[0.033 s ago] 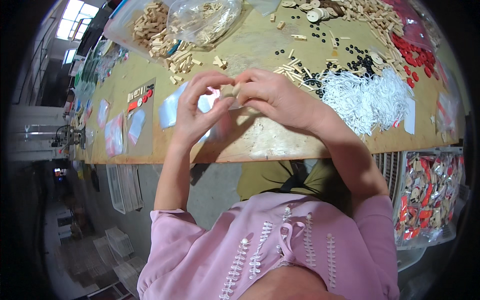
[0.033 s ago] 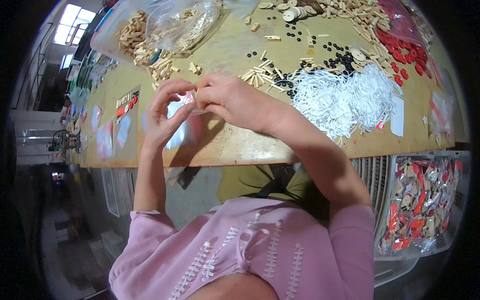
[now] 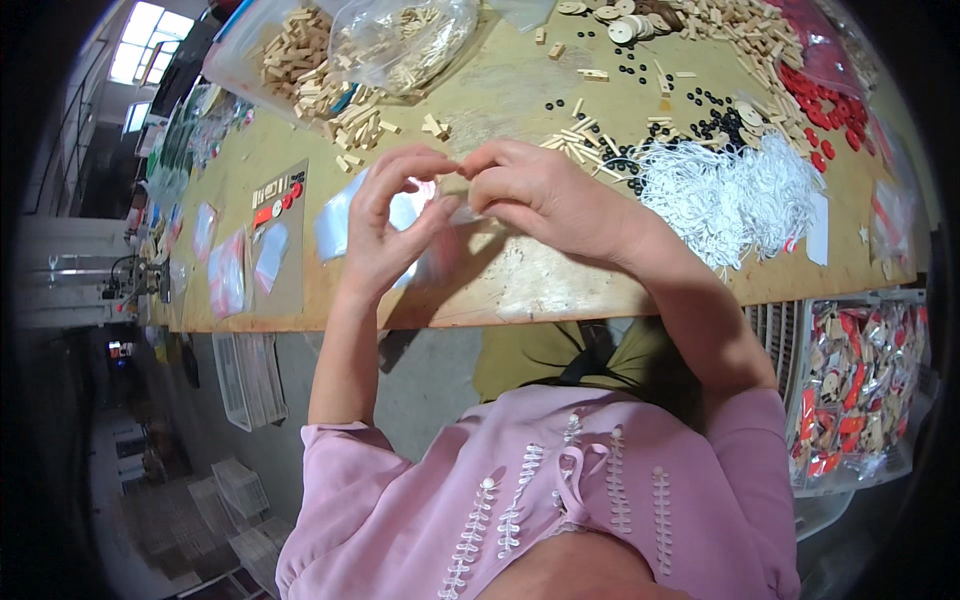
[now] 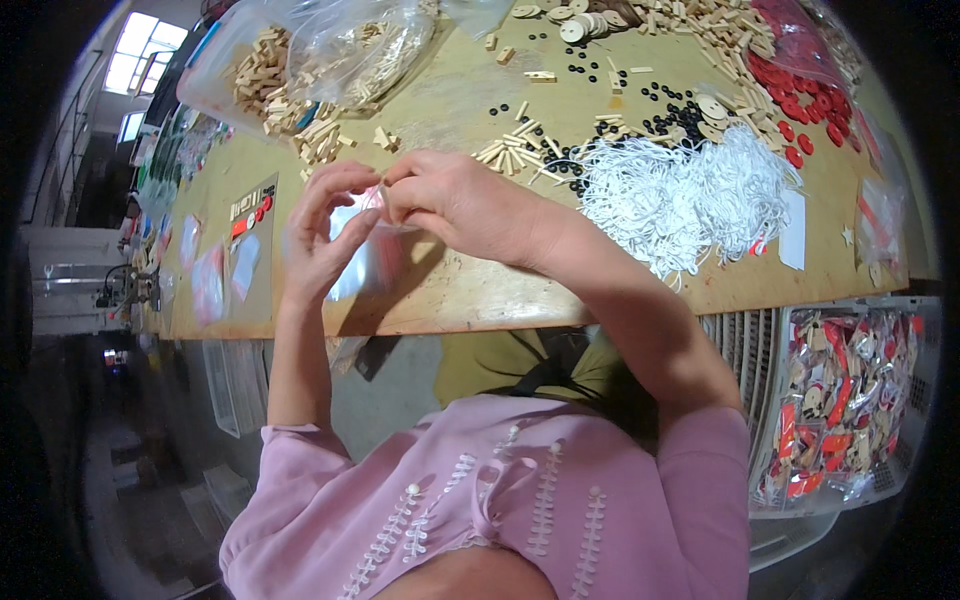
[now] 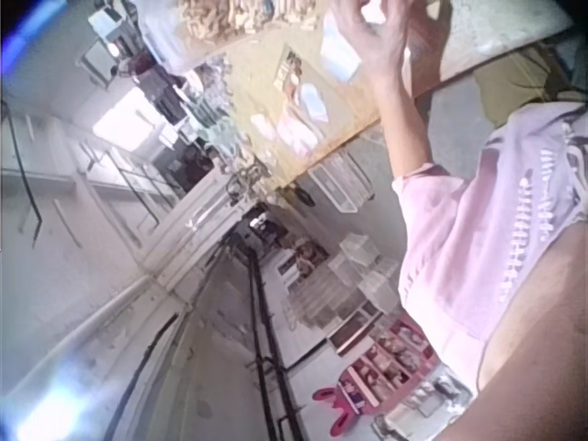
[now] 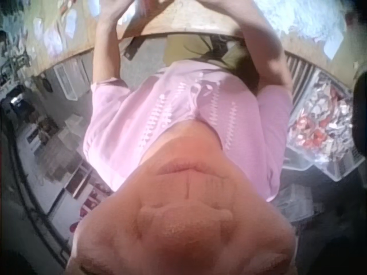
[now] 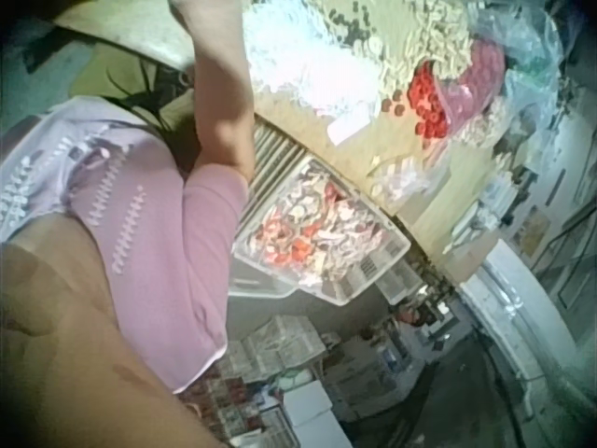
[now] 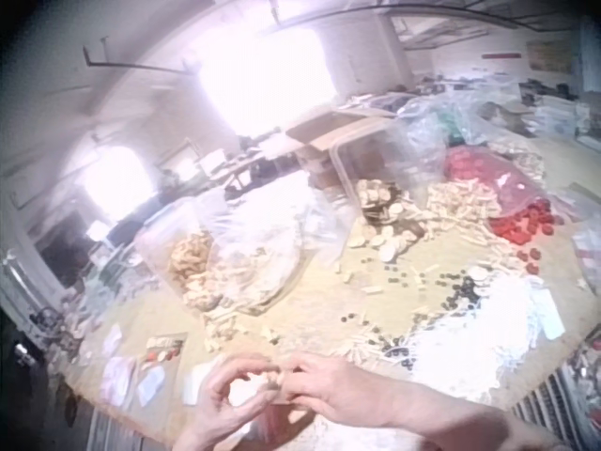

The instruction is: The person repeatedly picks small wooden pieces, black beads, and white strings from a table, places them into small clear plastic bags, and adds a red label before moving the bag to a basket. The process is repeated continuously throughout the clip.

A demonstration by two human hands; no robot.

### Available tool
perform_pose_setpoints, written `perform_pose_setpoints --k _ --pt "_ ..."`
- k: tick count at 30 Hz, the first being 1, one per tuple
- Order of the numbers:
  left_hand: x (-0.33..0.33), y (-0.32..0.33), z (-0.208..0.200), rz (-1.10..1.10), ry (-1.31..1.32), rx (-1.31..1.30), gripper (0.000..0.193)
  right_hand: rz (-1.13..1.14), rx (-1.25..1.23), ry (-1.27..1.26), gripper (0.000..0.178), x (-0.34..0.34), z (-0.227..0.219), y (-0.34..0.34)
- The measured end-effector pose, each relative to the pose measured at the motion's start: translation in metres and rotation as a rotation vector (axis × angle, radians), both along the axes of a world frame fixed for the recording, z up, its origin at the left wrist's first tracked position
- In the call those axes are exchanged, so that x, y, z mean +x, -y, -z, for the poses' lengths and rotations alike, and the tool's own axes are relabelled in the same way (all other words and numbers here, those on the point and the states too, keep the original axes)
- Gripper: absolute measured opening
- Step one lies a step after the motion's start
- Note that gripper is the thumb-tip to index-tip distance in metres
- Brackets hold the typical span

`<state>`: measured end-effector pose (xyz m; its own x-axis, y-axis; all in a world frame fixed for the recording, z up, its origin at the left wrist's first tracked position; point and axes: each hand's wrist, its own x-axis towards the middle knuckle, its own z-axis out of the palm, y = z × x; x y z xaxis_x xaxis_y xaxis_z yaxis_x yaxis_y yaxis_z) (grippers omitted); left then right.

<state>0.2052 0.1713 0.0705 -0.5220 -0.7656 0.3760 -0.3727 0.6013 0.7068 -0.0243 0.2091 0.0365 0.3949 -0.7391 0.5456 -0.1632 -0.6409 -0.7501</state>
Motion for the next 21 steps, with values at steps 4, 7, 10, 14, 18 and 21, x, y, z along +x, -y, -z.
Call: perform_pose_setpoints --k 4,7,10,14,18,21 --pt "0.003 0.005 0.005 0.143 0.119 -0.101 0.019 -0.005 -0.031 0.001 0.009 0.003 0.004 0.001" --pt "0.010 0.024 0.017 0.055 -0.435 0.359 0.011 -0.064 -0.058 0.060 0.009 0.004 0.001 0.000" --pt "0.010 0.053 0.017 -0.034 -0.318 0.438 0.011 -0.170 0.100 0.118 0.009 0.003 -0.013 -0.006" --pt "-0.024 0.092 0.040 0.088 0.020 0.384 0.016 -0.211 0.196 -0.087 0.008 0.004 -0.006 -0.008" --pt "-0.096 0.122 0.047 0.125 0.145 0.019 0.024 -0.277 0.221 -0.108 0.008 0.003 -0.005 -0.009" --pt "-0.147 0.155 0.056 -0.006 0.288 -0.156 0.027 -0.271 0.201 -0.077 0.008 0.000 -0.009 -0.008"
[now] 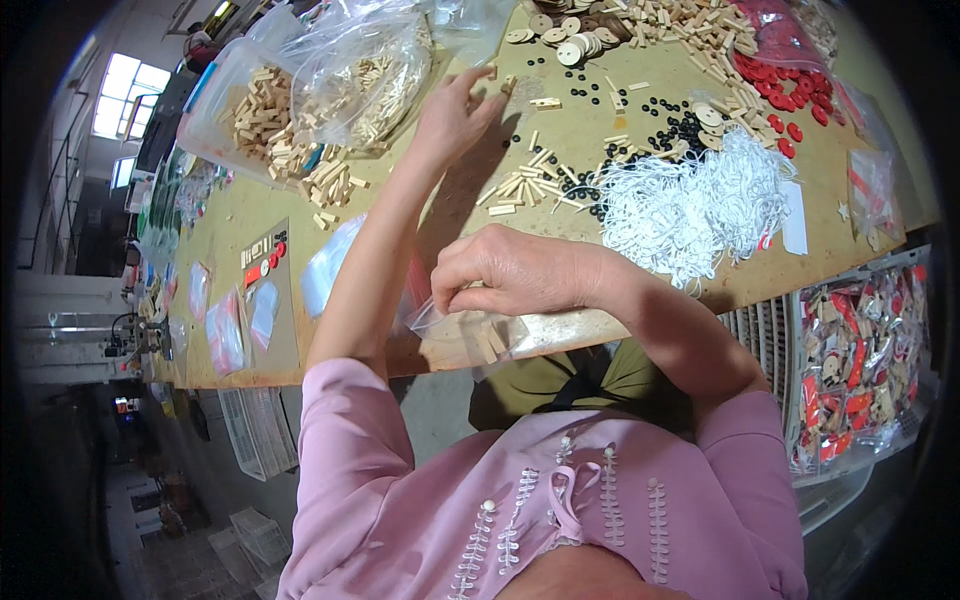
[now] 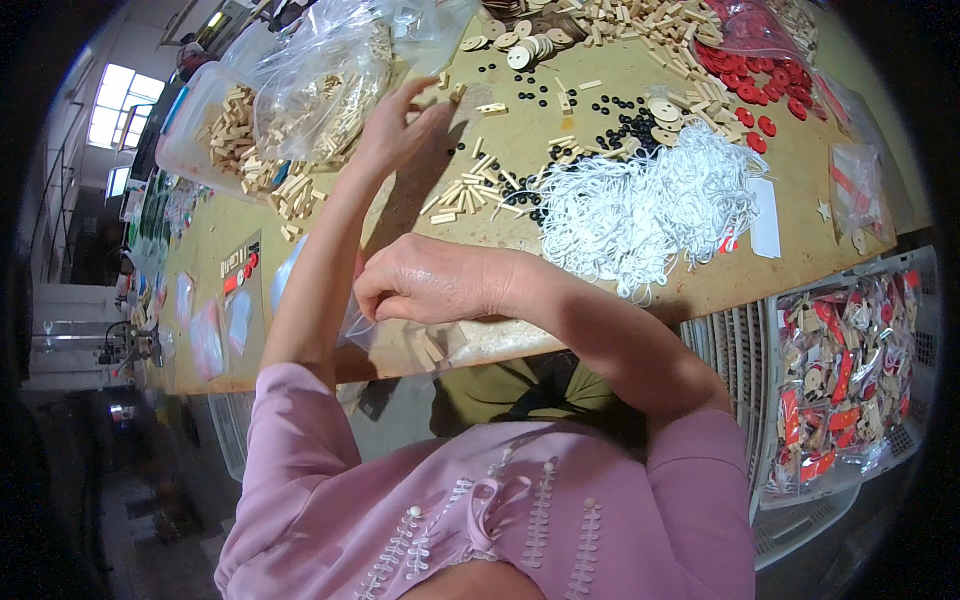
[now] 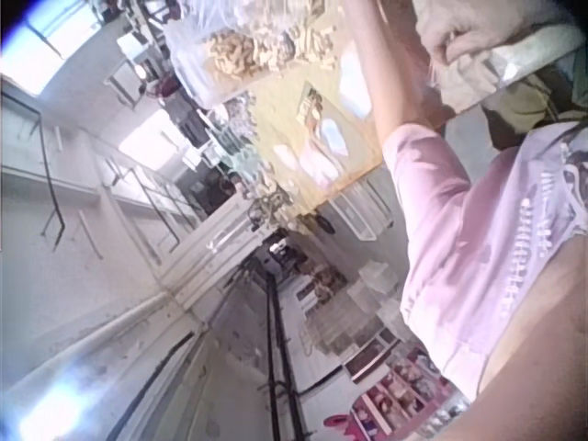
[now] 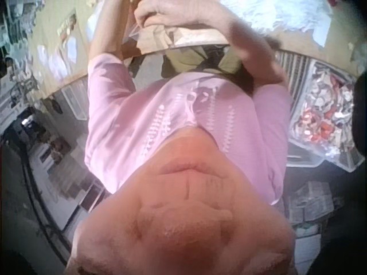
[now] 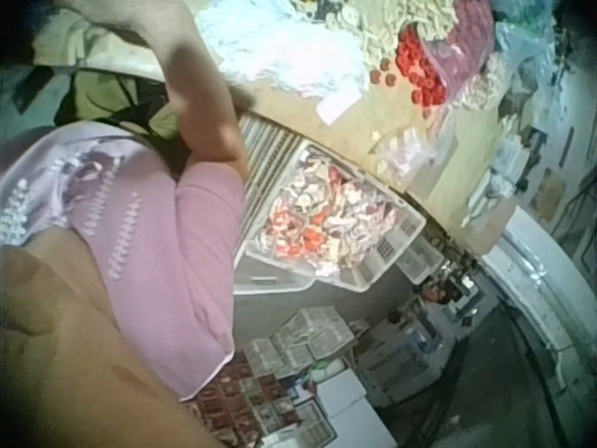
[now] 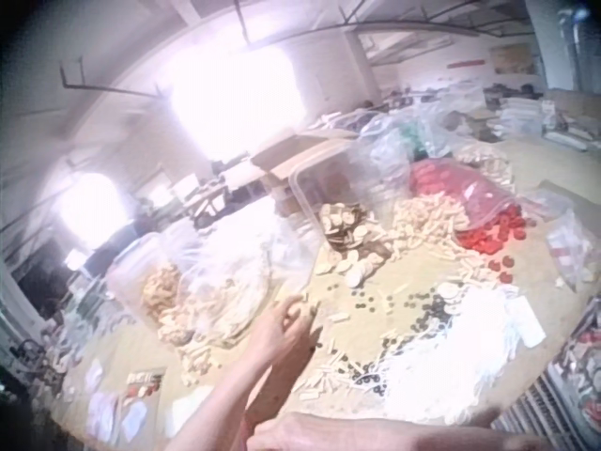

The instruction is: The person repeatedly picks small wooden pieces, black beads, and white strings from a table, places them into small clear plastic bags, and adds a red label before moving the bag to a basket. The process is repeated continuously throughout the clip.

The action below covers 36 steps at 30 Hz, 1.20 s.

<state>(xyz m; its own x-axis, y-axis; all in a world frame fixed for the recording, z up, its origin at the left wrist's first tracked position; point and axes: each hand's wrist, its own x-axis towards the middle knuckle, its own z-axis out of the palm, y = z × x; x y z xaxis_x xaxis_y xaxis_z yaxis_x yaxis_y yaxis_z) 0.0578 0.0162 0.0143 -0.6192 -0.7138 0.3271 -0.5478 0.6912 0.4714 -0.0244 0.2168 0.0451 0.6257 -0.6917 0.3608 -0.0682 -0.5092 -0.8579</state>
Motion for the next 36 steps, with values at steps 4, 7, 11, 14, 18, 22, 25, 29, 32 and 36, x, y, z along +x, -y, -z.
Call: perform_pose_setpoints --k 4,7,11,14,18,22,25,29,32,36 --pt "-0.035 0.033 0.023 -0.029 0.137 -0.197 0.033 0.040 -0.040 0.026 0.007 -0.004 0.005 0.005" --pt "-0.026 0.039 0.026 0.081 0.181 -0.169 0.038 0.086 -0.056 0.060 0.006 -0.004 0.006 0.006" --pt "0.013 0.020 0.009 0.051 -0.217 0.446 0.026 0.206 -0.095 0.103 0.007 -0.007 0.006 0.010" --pt "0.063 -0.010 -0.033 0.028 -0.541 0.758 0.034 0.284 -0.031 0.086 0.007 -0.008 0.001 0.010" --pt "0.112 -0.057 -0.068 0.248 -0.622 0.724 0.029 0.389 -0.115 0.057 0.005 -0.013 0.005 0.013" --pt "0.130 -0.111 -0.076 0.236 -0.508 0.642 0.022 0.373 -0.080 0.066 0.007 -0.010 0.002 0.012" --pt "0.135 -0.125 -0.070 0.182 -0.329 0.472 0.016 0.375 -0.106 0.066 0.009 -0.008 0.002 0.011" --pt "0.139 -0.125 -0.066 0.160 -0.390 0.471 0.017 0.361 -0.141 0.064 0.008 -0.008 0.009 0.014" --pt "0.137 -0.130 -0.068 0.130 -0.418 0.521 0.014 0.346 -0.154 0.072 0.008 -0.009 0.010 0.015" --pt "0.139 -0.132 -0.066 0.156 -0.401 0.466 0.014 0.305 -0.136 0.075 0.010 -0.008 0.007 0.013"
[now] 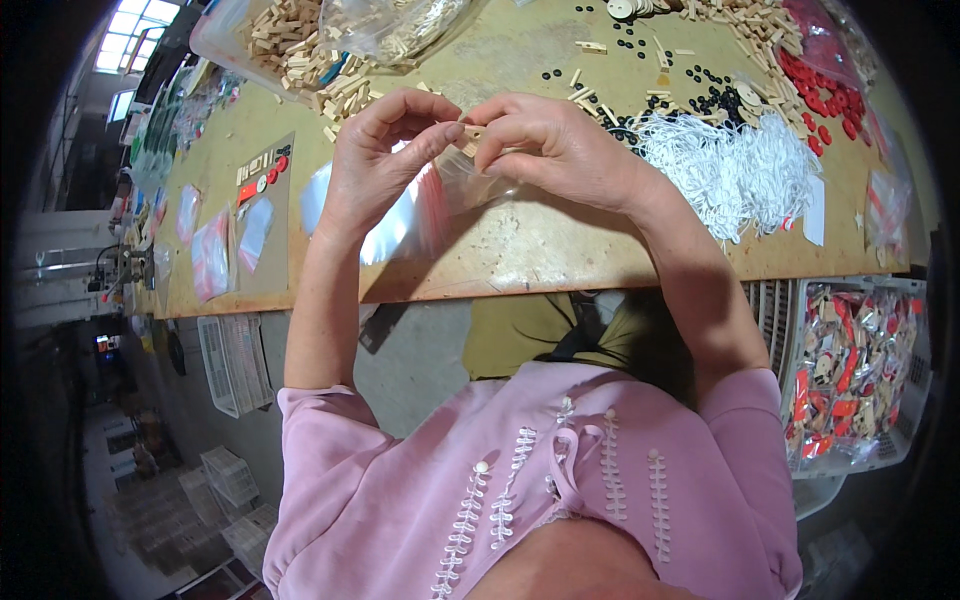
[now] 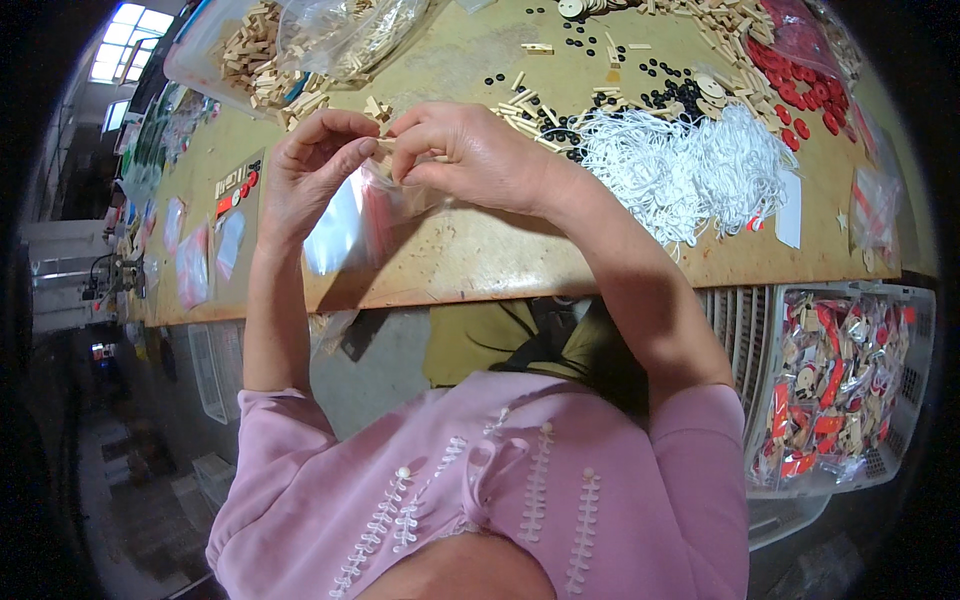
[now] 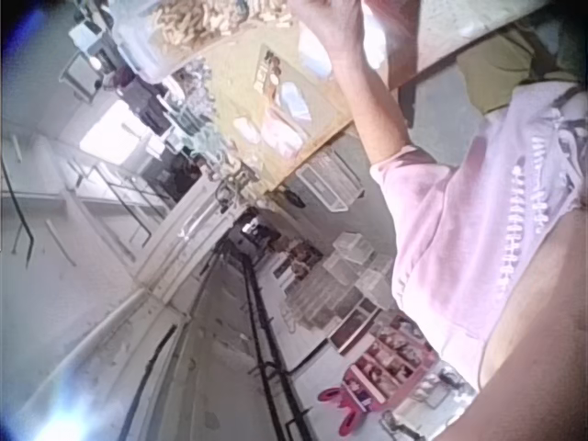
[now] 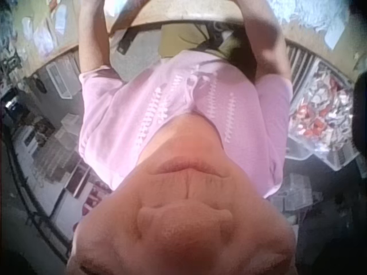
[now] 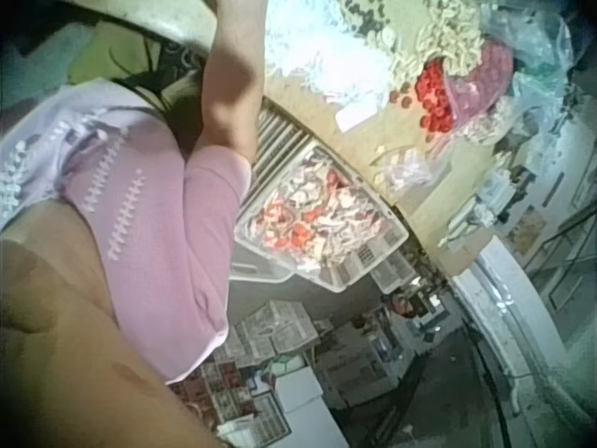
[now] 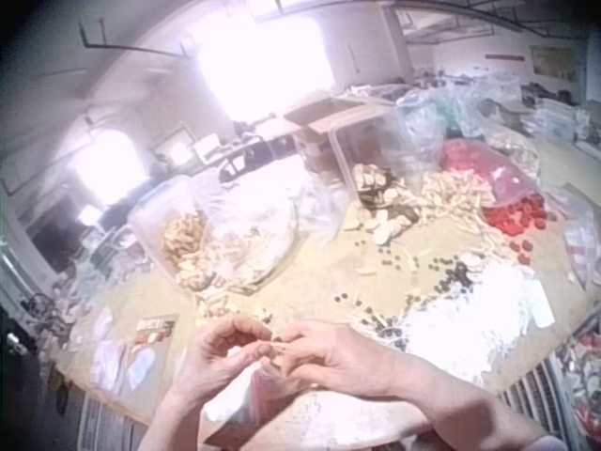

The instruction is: The person repeatedly picks small wooden pieces, black beads, and white strings from a table, places them into small clear plastic bags, and adds a red label before moving the bag to a basket. The process is repeated continuously throughout the clip.

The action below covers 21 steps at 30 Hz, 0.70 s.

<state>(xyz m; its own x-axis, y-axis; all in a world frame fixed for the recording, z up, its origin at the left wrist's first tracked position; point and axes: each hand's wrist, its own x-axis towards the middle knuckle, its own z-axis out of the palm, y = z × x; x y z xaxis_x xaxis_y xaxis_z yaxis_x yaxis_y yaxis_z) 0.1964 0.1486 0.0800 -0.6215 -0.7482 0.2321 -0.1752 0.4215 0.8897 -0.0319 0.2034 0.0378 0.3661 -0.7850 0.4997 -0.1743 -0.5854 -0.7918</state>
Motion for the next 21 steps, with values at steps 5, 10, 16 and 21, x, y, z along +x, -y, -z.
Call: perform_pose_setpoints --k 5,10,16,21 --pt "-0.007 -0.009 -0.015 0.137 0.265 -0.378 0.013 -0.044 -0.074 0.012 0.010 0.001 0.007 0.003" --pt "0.017 0.006 0.007 -0.150 -0.219 0.098 0.012 -0.197 0.085 0.014 0.010 0.005 -0.003 -0.006" --pt "-0.023 0.022 0.036 -0.064 0.215 0.111 0.014 -0.092 0.036 -0.117 0.006 0.007 0.001 -0.006" --pt "-0.079 0.035 0.051 -0.026 0.387 -0.064 0.023 -0.070 -0.115 -0.058 0.009 0.012 -0.004 -0.059"
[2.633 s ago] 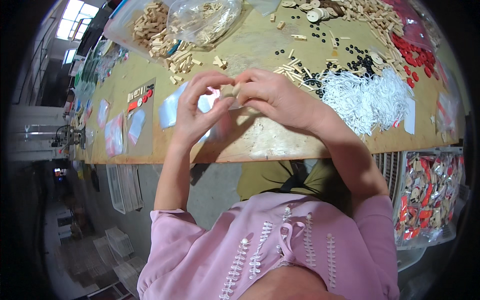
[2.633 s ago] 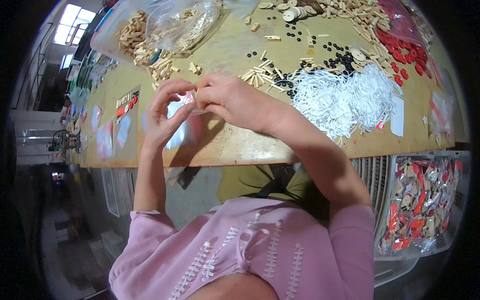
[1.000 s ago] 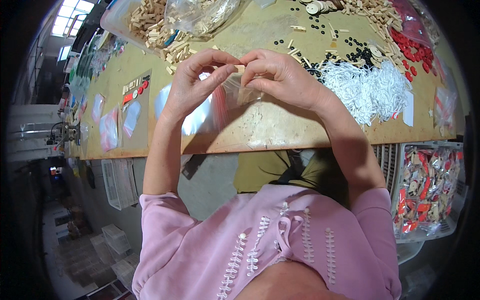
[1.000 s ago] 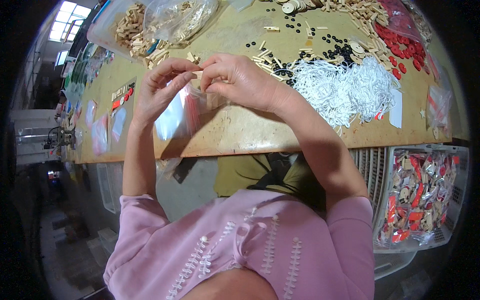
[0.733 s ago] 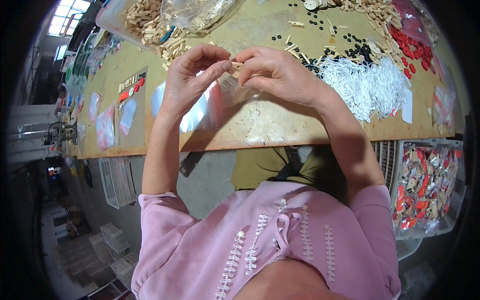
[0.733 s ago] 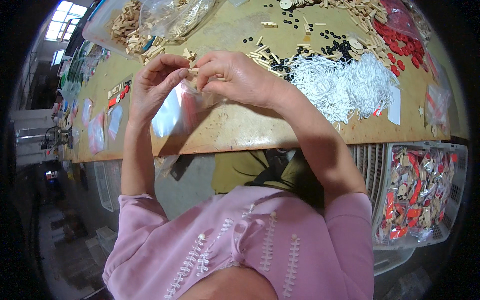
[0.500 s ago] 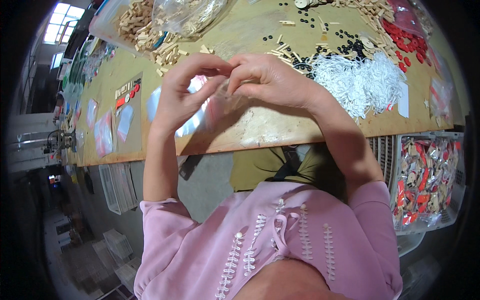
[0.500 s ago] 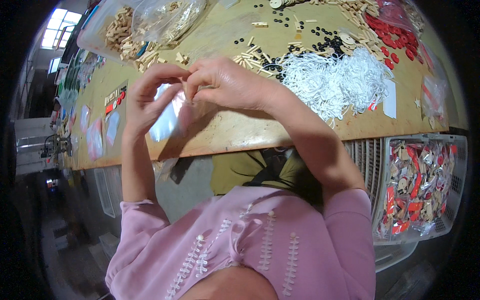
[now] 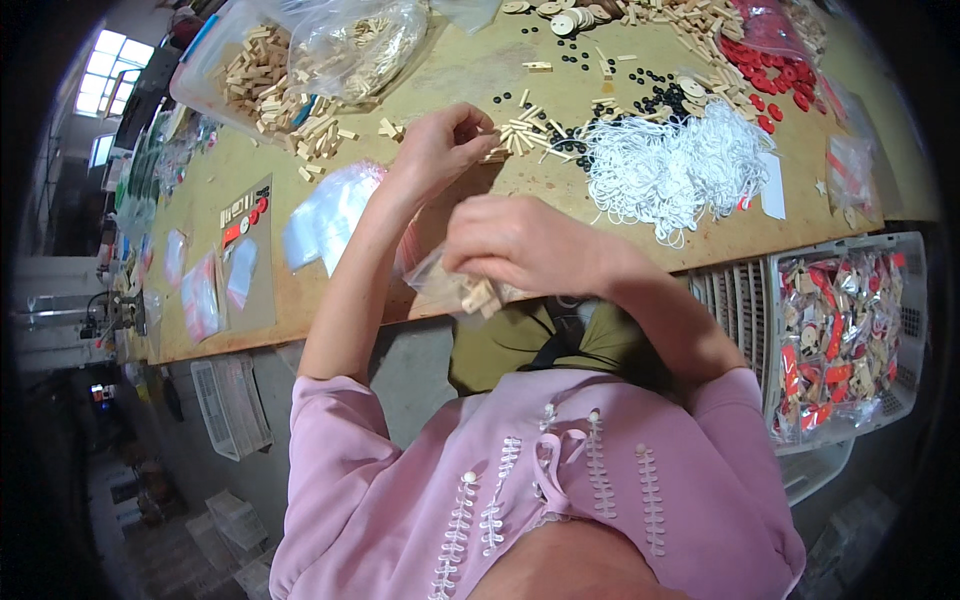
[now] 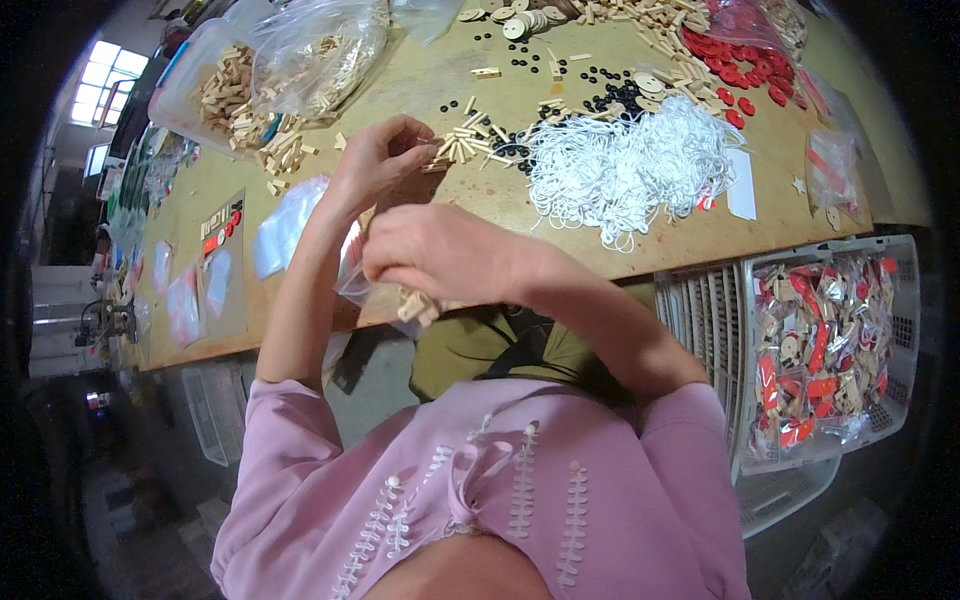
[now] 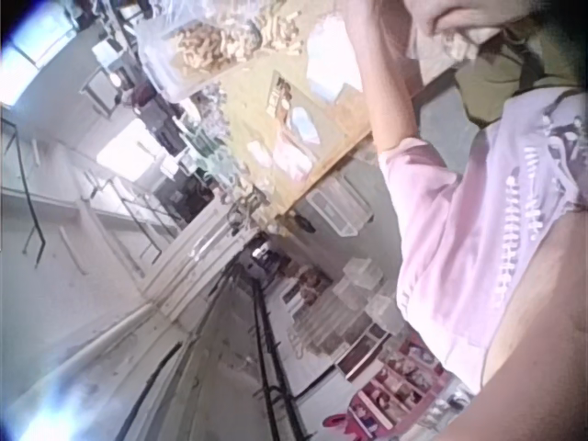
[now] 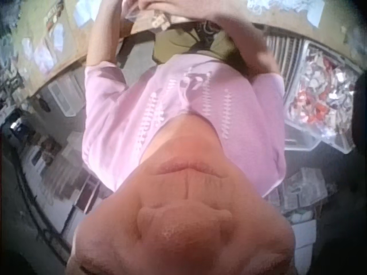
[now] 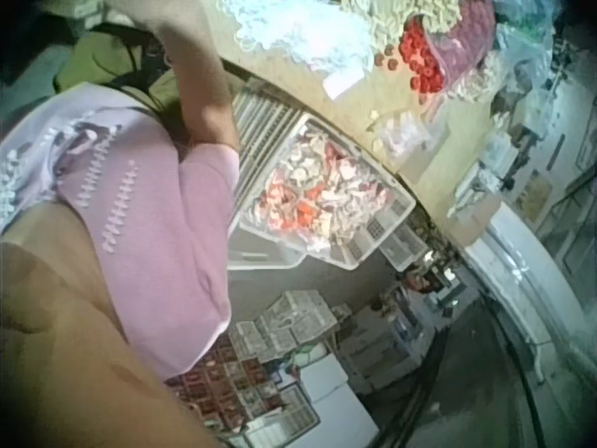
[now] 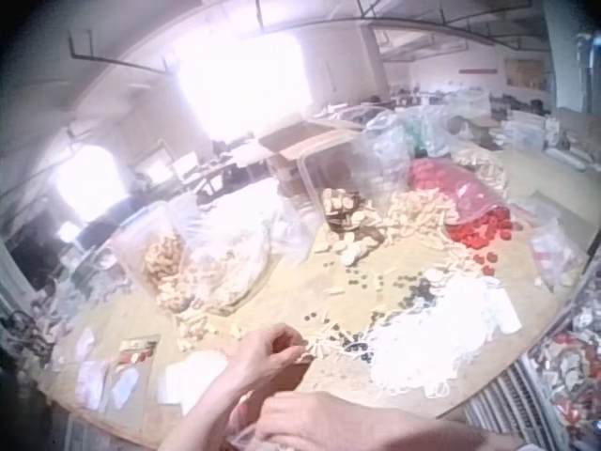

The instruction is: The person repeatedly picks small wooden pieces, black beads, and white strings from a table, places them into small clear plastic bags, and adds a red label before moving the bag to a basket. The process is repeated continuously throughout the clip.

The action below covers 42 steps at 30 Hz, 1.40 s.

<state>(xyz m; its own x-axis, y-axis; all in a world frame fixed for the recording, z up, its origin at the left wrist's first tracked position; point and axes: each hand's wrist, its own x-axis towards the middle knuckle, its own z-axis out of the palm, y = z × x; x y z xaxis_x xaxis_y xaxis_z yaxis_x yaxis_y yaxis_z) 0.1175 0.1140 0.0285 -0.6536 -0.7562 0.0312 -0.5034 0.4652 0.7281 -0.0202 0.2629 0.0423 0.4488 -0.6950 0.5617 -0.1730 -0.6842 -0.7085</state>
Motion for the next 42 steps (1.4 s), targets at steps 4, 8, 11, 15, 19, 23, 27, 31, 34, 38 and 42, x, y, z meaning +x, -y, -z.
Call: perform_pose_setpoints --k 4,8,11,15,19,23,27,31,34,38,42 --pt "-0.021 0.006 0.004 0.002 0.130 0.059 0.020 0.136 0.063 0.032 0.009 -0.017 0.009 -0.045" --pt "-0.018 0.022 0.010 0.051 0.214 -0.040 0.021 0.249 0.146 0.001 0.009 -0.034 0.013 -0.073" --pt "-0.024 0.035 0.001 0.137 0.350 -0.025 0.024 0.324 0.171 -0.046 0.008 -0.045 0.013 -0.081" --pt "-0.026 0.050 -0.002 0.186 0.416 0.142 0.025 0.388 0.164 -0.080 0.008 -0.055 0.010 -0.079" --pt "-0.025 0.044 -0.002 0.215 0.362 0.007 0.024 0.454 0.245 -0.069 0.008 -0.059 -0.002 -0.076" --pt "-0.015 0.036 0.001 0.189 0.250 0.021 0.024 0.448 0.237 -0.105 0.007 -0.064 -0.009 -0.067" --pt "0.003 0.002 -0.018 0.177 -0.199 0.310 0.020 0.429 0.221 -0.132 0.008 -0.064 -0.016 -0.061" --pt "0.013 -0.056 -0.058 0.288 -0.297 0.426 0.013 0.393 0.205 -0.195 0.008 -0.058 -0.025 -0.054" --pt "0.017 -0.069 -0.064 0.338 -0.209 0.303 0.011 0.371 0.206 -0.261 0.009 -0.051 -0.033 -0.049" --pt "0.028 -0.069 -0.063 0.365 -0.187 0.252 0.014 0.347 0.190 -0.233 0.009 -0.045 -0.038 -0.046" --pt "0.034 -0.063 -0.056 0.281 -0.235 0.256 0.017 0.356 0.218 -0.210 0.009 -0.045 -0.038 -0.048"
